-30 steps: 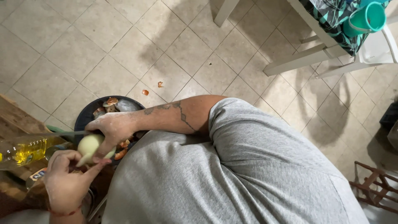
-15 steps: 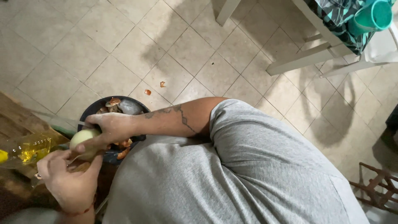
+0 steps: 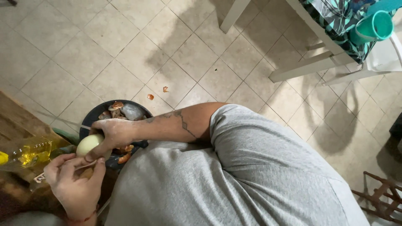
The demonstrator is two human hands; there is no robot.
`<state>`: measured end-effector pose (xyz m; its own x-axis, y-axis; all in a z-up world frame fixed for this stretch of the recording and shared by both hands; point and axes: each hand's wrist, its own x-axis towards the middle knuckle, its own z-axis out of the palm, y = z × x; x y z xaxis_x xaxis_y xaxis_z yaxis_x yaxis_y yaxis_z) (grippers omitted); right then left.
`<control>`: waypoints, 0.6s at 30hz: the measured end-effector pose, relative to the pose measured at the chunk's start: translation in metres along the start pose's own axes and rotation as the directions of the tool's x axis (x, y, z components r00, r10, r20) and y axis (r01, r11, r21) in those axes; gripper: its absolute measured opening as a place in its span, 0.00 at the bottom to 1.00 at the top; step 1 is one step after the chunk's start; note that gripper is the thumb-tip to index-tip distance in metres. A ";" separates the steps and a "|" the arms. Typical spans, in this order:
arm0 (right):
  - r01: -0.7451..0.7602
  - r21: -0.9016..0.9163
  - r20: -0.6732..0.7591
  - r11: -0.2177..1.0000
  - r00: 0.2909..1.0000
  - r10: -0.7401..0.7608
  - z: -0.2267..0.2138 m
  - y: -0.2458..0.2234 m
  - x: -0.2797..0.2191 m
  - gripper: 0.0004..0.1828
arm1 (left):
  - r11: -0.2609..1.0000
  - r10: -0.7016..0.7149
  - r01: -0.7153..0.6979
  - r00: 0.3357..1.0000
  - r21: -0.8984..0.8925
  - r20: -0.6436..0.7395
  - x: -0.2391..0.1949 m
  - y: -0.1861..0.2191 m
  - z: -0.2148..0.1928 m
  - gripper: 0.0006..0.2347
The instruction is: Peeling and cutting onions on a wooden board in a kitchen.
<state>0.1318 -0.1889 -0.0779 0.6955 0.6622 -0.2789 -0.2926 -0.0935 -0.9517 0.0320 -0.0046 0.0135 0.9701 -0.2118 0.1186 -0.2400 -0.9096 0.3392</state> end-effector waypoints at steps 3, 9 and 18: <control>0.023 -0.036 -0.045 0.999 0.999 -0.025 0.006 0.006 0.006 0.46 | 0.999 -0.030 0.031 1.000 -0.030 0.008 -0.003 -0.004 0.000 0.11; 0.065 -0.042 -0.111 0.997 0.991 -0.069 0.013 0.012 0.013 0.47 | 1.000 0.021 -0.021 0.993 0.005 -0.114 0.010 0.027 -0.004 0.11; 0.093 -0.065 -0.153 0.994 0.983 -0.102 0.018 -0.005 -0.003 0.46 | 0.969 -0.068 0.000 0.962 -0.248 -0.265 0.013 0.042 0.008 0.19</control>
<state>0.1190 -0.1775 -0.0702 0.8138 0.5467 -0.1969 -0.1833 -0.0799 -0.9798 0.0349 -0.0484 0.0219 0.9399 -0.0476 0.3381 -0.2417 -0.7922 0.5604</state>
